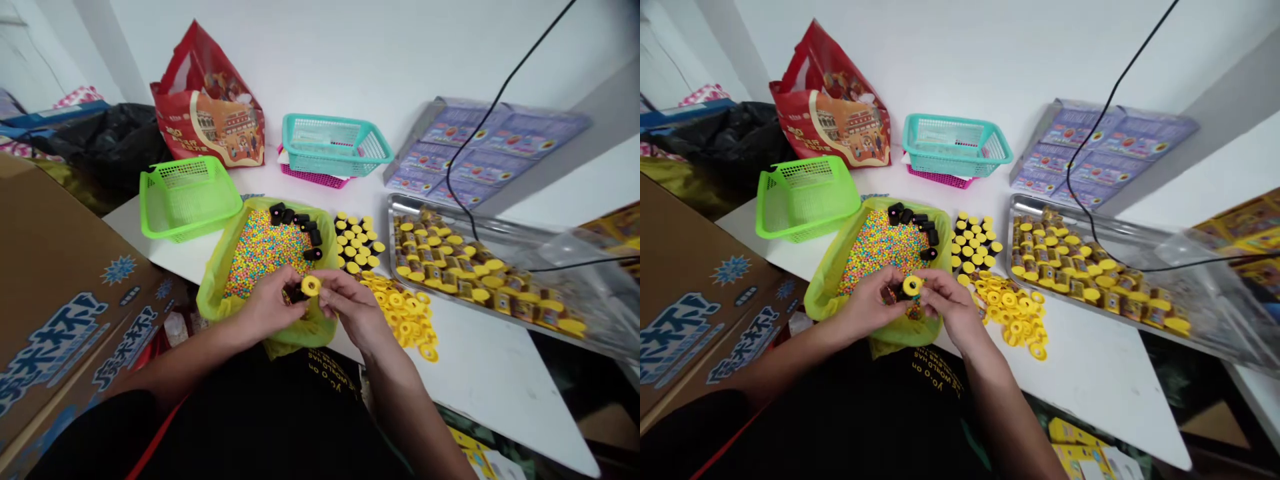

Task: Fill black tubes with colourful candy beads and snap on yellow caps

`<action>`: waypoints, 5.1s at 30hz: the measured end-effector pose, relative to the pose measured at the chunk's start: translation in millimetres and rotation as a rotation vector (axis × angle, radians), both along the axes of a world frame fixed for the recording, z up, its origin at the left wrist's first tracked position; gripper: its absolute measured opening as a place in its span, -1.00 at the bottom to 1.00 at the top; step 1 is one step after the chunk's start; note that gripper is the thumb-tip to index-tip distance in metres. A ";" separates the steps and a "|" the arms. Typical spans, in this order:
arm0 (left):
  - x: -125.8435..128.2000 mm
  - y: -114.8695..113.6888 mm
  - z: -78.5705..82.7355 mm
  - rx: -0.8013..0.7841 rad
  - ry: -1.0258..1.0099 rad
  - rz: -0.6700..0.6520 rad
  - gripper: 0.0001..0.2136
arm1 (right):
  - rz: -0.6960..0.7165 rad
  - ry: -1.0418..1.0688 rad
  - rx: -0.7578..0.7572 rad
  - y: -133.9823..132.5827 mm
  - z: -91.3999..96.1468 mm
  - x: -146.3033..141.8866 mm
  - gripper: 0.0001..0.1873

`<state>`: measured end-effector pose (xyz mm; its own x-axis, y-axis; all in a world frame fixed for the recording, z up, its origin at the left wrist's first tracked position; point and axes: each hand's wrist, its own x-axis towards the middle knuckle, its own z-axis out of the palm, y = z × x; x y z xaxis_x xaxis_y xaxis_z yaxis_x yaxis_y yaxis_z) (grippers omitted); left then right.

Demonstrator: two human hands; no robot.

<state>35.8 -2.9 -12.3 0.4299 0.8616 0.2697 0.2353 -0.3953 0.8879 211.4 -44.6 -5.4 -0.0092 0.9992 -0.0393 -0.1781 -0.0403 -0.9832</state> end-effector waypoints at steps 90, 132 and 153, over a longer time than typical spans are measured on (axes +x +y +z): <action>-14.1 -1.5 11.5 -0.626 -0.584 0.086 -0.58 | 0.189 0.468 -0.118 24.1 -7.9 -38.3 -0.60; -7.7 21.9 34.9 -0.263 0.064 -0.207 -0.70 | -0.544 -1.149 -0.220 -26.9 -46.4 65.8 -0.64; 22.9 177.3 26.4 0.264 0.944 0.321 -0.60 | -0.598 -0.843 -0.098 -28.5 -80.9 73.2 -0.41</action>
<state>58.7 174.4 14.1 0.3247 0.9356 0.1389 0.9205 -0.3463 0.1810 284.6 -73.1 -86.3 0.5549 0.8238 0.1160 0.5488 -0.2577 -0.7952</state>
